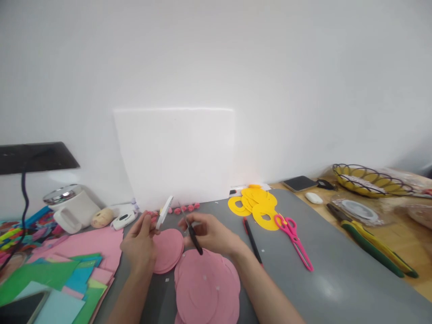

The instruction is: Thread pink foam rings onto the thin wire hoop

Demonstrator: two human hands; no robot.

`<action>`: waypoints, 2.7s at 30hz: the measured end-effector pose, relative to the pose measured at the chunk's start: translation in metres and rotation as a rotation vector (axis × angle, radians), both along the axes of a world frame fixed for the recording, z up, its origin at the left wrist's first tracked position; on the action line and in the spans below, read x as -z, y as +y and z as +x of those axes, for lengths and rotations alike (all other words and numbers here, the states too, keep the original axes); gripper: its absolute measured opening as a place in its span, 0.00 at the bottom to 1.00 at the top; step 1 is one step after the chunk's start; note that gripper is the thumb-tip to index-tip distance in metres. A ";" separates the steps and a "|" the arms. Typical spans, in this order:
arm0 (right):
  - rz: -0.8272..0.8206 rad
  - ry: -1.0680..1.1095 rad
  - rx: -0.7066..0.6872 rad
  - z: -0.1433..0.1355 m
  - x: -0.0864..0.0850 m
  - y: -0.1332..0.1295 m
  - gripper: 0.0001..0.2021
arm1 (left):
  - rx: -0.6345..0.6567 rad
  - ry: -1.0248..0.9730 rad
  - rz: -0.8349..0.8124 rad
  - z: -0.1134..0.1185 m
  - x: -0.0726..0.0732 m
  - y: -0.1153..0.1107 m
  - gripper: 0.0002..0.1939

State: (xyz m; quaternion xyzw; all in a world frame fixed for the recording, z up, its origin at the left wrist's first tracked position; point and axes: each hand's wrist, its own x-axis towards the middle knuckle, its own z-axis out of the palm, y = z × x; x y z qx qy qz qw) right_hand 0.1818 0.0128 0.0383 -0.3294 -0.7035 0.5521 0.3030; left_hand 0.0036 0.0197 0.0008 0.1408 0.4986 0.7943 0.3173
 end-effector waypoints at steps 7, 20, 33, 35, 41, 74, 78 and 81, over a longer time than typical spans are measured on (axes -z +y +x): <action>-0.299 0.118 -0.379 0.001 0.004 -0.002 0.10 | 0.032 0.028 0.018 0.002 0.000 -0.001 0.19; -0.333 0.184 -0.336 -0.006 0.008 -0.002 0.11 | 0.128 0.151 0.003 0.006 -0.001 -0.006 0.19; -0.400 0.183 -0.304 -0.009 0.000 -0.004 0.10 | 0.127 0.182 -0.013 0.006 0.001 -0.005 0.21; -0.401 0.186 -0.306 -0.008 0.000 -0.004 0.09 | 0.130 0.187 -0.017 0.006 0.000 -0.006 0.21; -0.411 0.183 -0.276 -0.006 0.000 -0.004 0.08 | 0.135 0.215 -0.034 0.007 -0.002 -0.007 0.22; 0.459 -0.477 0.163 0.004 0.013 0.003 0.19 | 0.506 0.185 -0.162 0.010 -0.002 -0.007 0.18; 0.587 -0.576 0.184 0.002 0.015 0.004 0.20 | 0.532 0.094 -0.162 0.010 -0.001 -0.005 0.17; 0.659 -0.654 0.192 0.002 0.016 0.004 0.21 | 0.538 0.062 -0.150 0.011 -0.001 -0.005 0.16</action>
